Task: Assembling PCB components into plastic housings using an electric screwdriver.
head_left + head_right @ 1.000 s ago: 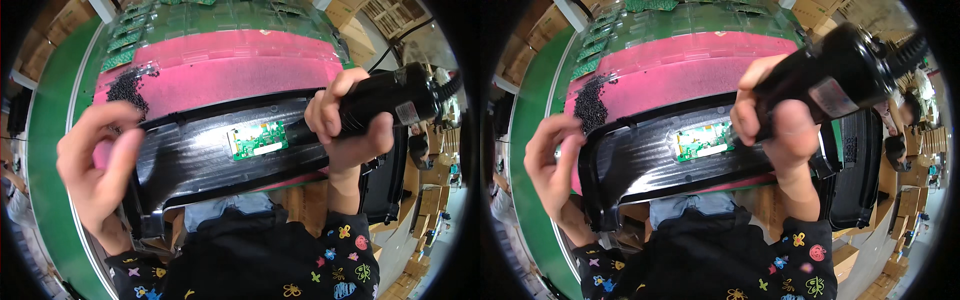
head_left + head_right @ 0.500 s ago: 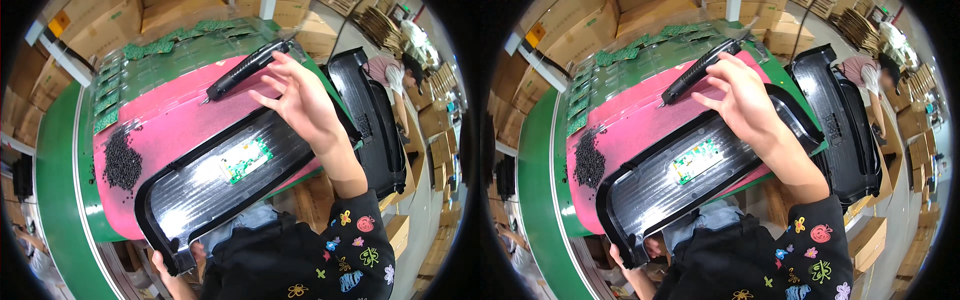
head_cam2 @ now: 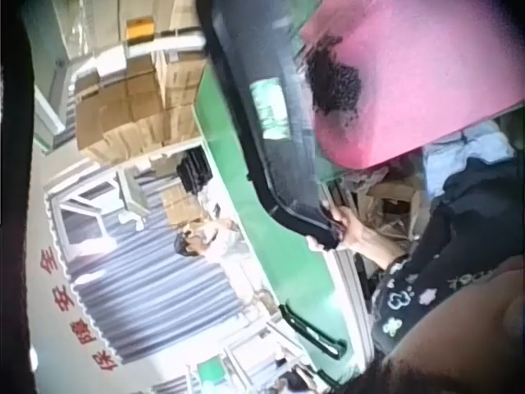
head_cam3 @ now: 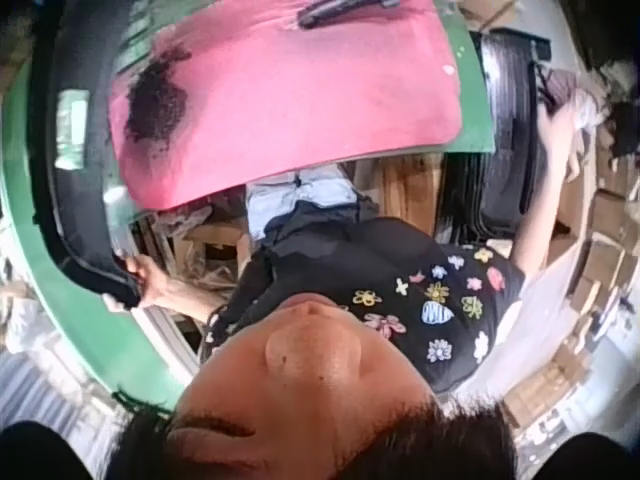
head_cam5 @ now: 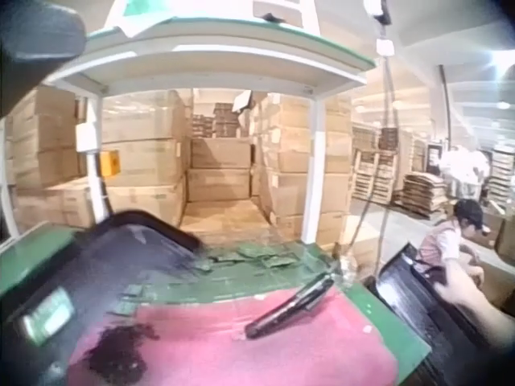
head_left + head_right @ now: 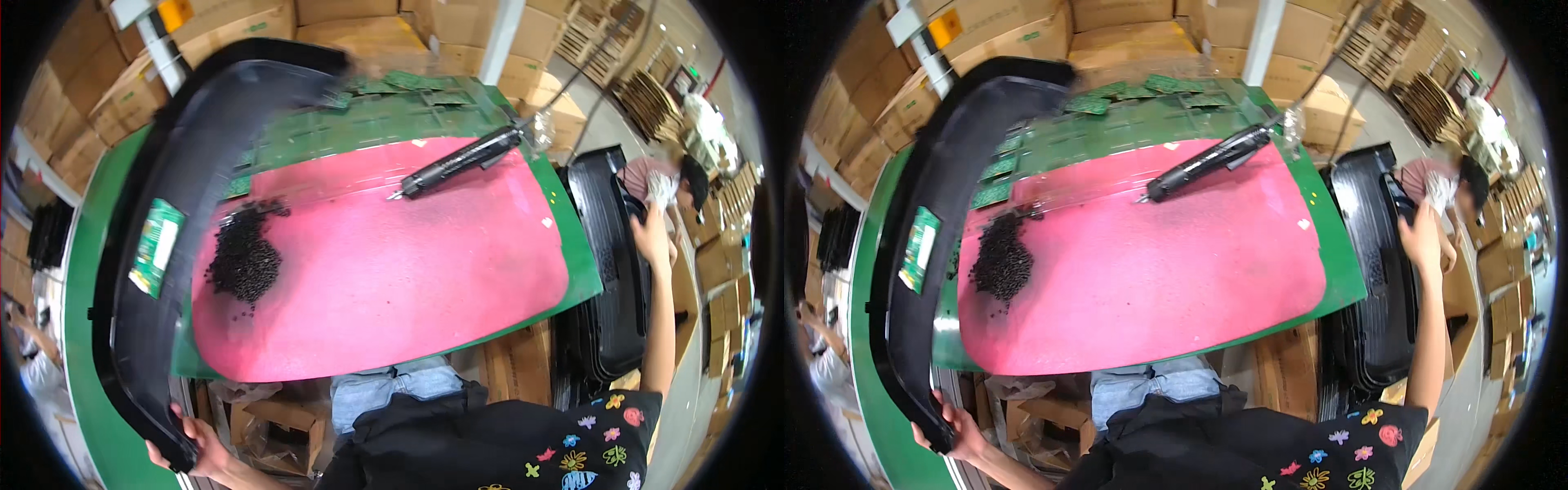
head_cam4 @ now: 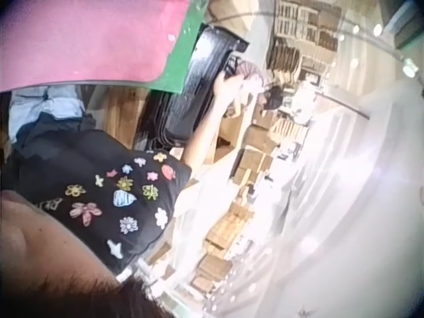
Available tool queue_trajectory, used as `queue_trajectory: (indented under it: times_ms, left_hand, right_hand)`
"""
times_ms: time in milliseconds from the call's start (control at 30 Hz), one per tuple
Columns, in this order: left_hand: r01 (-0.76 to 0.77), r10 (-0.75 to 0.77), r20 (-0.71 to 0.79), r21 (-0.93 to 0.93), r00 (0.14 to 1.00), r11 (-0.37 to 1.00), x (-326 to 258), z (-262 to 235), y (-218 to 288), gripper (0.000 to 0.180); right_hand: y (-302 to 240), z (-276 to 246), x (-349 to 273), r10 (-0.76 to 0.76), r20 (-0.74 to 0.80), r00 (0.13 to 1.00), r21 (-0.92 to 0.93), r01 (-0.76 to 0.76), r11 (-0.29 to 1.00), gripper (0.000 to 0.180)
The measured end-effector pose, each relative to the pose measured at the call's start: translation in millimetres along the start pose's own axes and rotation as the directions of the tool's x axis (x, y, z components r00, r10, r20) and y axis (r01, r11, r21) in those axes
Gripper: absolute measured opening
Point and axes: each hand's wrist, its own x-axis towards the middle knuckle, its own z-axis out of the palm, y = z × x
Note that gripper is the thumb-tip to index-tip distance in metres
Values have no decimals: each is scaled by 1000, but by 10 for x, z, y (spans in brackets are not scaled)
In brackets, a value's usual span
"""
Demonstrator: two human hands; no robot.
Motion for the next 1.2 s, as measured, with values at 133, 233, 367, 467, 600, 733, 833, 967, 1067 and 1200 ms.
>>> queue_trajectory:
  times_ms: [133, 233, 367, 467, 600, 733, 833, 967, 1067, 1200]
  left_hand:
    - [-118, 116, -206, 0, 972, 993, 23, 97, 148, 73]
    - [-16, 22, 30, -195, 999, 981, 262, -98, 282, 73]
    - [-244, 213, -162, -201, 964, 949, 572, -551, 228, 74]
    - [-226, 199, -129, -258, 972, 939, 777, -898, 335, 70]
    - [63, -66, -2, -263, 998, 963, 901, -882, 303, 74]
    - [-122, 96, 89, 371, 991, 920, 700, -244, -120, 96]
    - [-361, 239, 283, 544, 929, 757, 676, 61, -554, 103]
    - [-458, 249, 467, 410, 848, 789, 483, 564, -1112, 67]
    - [-372, 74, 543, 464, 836, 804, 212, 822, -1346, 59]
    - [-265, -346, 676, 629, 651, 731, 209, 953, -1153, 35]
  right_hand:
    - [-38, 74, -179, 313, 569, 760, -41, -354, 934, 46]
    - [312, 340, -522, 289, 398, 870, -10, -311, 950, 43]
    - [616, 514, -524, 293, 456, 840, 55, -356, 933, 36]
    - [848, 579, -518, 165, 154, 974, 154, -188, 970, 36]
    - [1453, 185, -206, 297, 117, 948, 159, -313, 936, 47]
    - [1202, -710, 129, 472, 396, 788, 737, -579, 348, 52]
    - [66, -1398, 348, 384, 474, 793, 840, -538, 73, 40]
    - [-1422, -1609, -75, 364, 580, 728, 783, -622, -4, 26]
    - [-2321, -1433, -382, 143, 744, 653, 667, -711, -223, 27]
    - [-2743, -1301, -672, -276, 911, 307, 298, -952, -77, 32]
